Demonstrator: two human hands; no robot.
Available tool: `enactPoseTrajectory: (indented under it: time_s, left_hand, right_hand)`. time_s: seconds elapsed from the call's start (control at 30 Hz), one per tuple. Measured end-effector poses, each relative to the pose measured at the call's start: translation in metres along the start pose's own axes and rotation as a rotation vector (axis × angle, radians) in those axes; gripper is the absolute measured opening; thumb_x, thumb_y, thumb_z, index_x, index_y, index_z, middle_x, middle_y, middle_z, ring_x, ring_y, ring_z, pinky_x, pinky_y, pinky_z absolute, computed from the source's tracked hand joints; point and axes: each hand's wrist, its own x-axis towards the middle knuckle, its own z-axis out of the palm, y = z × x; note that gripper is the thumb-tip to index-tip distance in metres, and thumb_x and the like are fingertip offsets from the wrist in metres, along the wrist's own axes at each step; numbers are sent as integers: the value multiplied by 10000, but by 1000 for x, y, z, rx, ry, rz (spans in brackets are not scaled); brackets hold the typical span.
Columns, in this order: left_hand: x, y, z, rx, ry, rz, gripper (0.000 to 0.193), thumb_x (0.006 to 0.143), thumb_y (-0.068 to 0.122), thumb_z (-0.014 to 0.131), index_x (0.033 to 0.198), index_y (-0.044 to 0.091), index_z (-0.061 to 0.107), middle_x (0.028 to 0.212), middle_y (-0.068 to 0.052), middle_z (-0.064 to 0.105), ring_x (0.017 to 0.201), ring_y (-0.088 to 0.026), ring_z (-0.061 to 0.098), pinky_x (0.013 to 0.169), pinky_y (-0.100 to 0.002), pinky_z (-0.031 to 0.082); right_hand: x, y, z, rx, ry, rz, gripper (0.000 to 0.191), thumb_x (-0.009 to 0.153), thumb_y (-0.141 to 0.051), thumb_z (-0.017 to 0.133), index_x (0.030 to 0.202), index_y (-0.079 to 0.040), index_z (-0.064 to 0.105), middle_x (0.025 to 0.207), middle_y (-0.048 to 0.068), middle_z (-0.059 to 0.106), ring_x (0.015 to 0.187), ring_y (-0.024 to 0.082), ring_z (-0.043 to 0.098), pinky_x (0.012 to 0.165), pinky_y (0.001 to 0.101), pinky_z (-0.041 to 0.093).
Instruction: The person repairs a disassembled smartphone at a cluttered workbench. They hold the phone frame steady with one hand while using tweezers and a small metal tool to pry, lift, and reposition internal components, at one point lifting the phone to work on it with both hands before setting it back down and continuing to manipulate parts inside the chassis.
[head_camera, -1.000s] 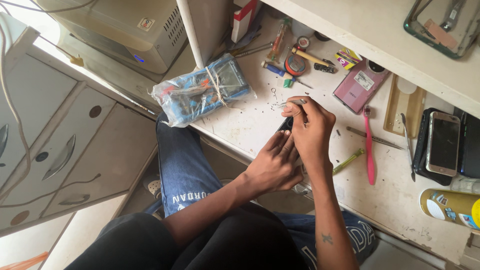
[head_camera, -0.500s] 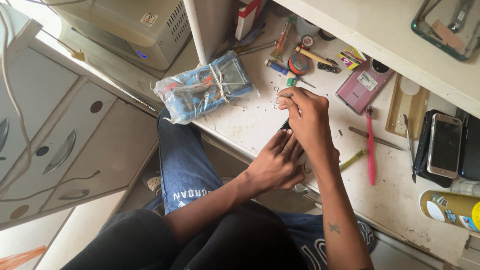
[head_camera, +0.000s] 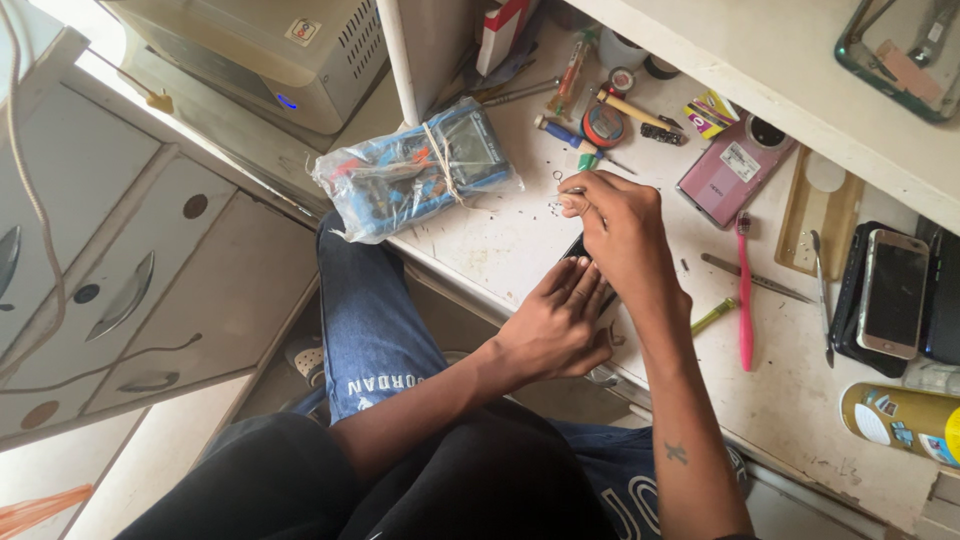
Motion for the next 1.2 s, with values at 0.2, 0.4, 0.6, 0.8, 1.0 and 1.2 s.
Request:
enactPoseTrajectory:
  time_s: [0.2,0.4,0.6,0.8,1.0,1.2]
  left_hand:
    - [-1,1,0,13,9,-9,727,829,383,639,1258,-204,613,1317,-393,609,1261,-431,638,1207,-446,393]
    - [-2,1,0,0,6,-9,729,829,392,638,1253,-201,616,1322,-396,606,1269,-434,634,1209,-448,386]
    - [-1,0,1,1,-18,-1,750,822,411,641,1253,-202,612,1324,-401,594,1272,-443,621,1203,-454,380]
    - [-2,1,2,-6,-13,-9,751,833,410,636,1264,-204,604,1351,-397,585,1287,-437,617,1214,-448,371]
    - [-1,1,2,4,-21,-15,738,842,393,622,1269,-208,601,1354,-405,577,1277,-428,622,1212,-444,369]
    - [-2,1,3,9,-10,-13,713,858,380,613,1265,-206,604,1355,-402,577,1286,-425,624,1222,-443,368]
  right_hand:
    - [0,2,-6,13,-61,11,226,858,194,578,1017,44,634,873,188,675,812,293,729,689,372,559]
    - [2,1,-9,20,-106,9,220,846,181,607,1015,47,651,892,189,694,823,313,728,693,380,554]
    - [6,2,-13,29,-159,-66,218,844,166,631,1030,53,652,955,197,716,861,325,722,734,376,555]
    - [16,10,-17,40,-231,-91,225,837,165,611,1024,48,651,903,180,708,839,298,725,747,371,562]
    - [27,13,-18,42,-300,-103,201,838,135,625,1007,35,667,864,181,698,790,314,701,716,381,541]
    - [29,11,-18,25,-328,-90,176,852,117,633,1003,33,665,847,190,686,781,324,694,703,391,529]
